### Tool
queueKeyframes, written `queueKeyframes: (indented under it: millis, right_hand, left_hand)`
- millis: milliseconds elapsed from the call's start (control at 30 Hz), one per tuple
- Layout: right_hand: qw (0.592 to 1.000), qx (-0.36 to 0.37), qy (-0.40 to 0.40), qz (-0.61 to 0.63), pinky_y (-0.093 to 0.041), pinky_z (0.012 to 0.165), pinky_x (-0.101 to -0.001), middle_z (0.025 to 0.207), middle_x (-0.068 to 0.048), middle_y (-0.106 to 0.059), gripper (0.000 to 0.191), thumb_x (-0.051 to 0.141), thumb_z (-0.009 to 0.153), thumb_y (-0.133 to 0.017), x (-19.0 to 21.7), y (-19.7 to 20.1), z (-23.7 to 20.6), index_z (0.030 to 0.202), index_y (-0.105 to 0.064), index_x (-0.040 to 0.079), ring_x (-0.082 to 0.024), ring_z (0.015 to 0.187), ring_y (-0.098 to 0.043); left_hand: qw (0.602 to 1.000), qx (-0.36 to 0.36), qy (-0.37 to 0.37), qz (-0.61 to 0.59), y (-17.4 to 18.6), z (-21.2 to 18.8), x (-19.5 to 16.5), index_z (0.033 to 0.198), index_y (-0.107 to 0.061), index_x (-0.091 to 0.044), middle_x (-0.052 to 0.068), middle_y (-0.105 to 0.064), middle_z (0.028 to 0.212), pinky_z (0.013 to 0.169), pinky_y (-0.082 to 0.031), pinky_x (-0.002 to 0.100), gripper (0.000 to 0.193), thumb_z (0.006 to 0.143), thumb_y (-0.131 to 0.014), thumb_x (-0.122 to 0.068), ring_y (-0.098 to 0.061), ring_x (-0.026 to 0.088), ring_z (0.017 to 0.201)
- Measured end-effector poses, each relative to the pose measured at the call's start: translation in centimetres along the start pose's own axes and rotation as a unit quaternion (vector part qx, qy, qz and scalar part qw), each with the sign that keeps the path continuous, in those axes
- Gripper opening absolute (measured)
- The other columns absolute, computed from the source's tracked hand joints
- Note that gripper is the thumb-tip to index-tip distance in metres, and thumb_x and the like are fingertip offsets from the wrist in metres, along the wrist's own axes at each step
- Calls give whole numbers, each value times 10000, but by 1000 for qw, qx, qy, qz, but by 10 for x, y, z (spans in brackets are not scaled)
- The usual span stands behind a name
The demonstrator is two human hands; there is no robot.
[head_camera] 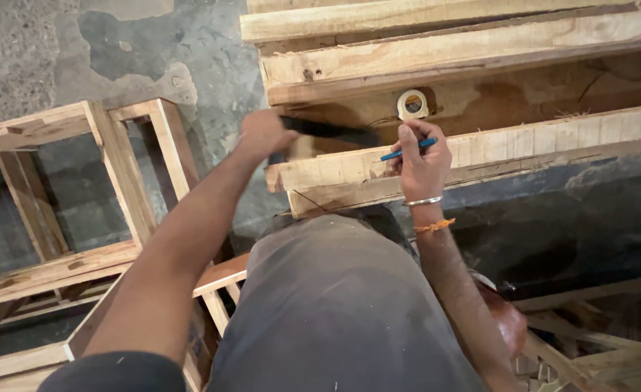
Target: The person measures wooden planks and frame parts laid on a workbench, using a tape measure and a steel ruler, and marks cut lines with a pencil. They reposition planks, use an L-square to align marks, and work across several boards on the bench.
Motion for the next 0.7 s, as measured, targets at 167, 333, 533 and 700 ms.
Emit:
queueKeyframes:
  millis: [167, 333, 533, 700]
  right_hand:
    - [999, 11, 32, 10, -494, 516, -225, 771, -36, -669, 254, 243, 1026, -728, 1, -3, -3, 1120, -625, 30, -85, 579, -606]
    - [998, 46, 28, -42, -420, 467, -221, 665, -19, -576, 289, 318, 1094, -595, 3, -12, -7, 1089, -648, 34, -66, 529, -546]
    - [984, 156, -84, -8, -321, 382, -244, 641, -3, -557, 378, 382, 1094, -506, 10, -33, -24, 1079, -684, 50, -64, 417, -427]
    - [959, 281, -26, -38, -401, 479, -218, 724, -26, -653, 383, 339, 1054, -531, 18, -22, -56, 1050, -731, 12, -68, 522, -521]
  left_hand:
    - [964, -14, 188, -189, -1, -32, 95, 990, -753, 14, 230, -760, 961, 861, -592, 461, 522, 852, -726, -489, -764, 375, 942]
    - [930, -173, 123, -301, 13, -45, 132, 1111, -666, 41, 272, -706, 1022, 899, -522, 490, 454, 921, -659, -370, -688, 429, 1042]
    - [897, -252, -238, -275, 41, -50, 54, 1423, -438, 33, 301, -572, 1282, 1047, -466, 496, 498, 990, -595, -158, -581, 478, 1209]
    - [931, -146, -282, -179, 52, -69, 3, 1544, -365, -24, 235, -516, 1308, 881, -506, 519, 641, 963, -594, -169, -614, 447, 1052]
Point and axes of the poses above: each hand's wrist, its own z-axis towards the middle knuckle, its own y-axis out of the back of the hand, x = y × z, the point moved 2 cm from there along z, towards the middle knuckle
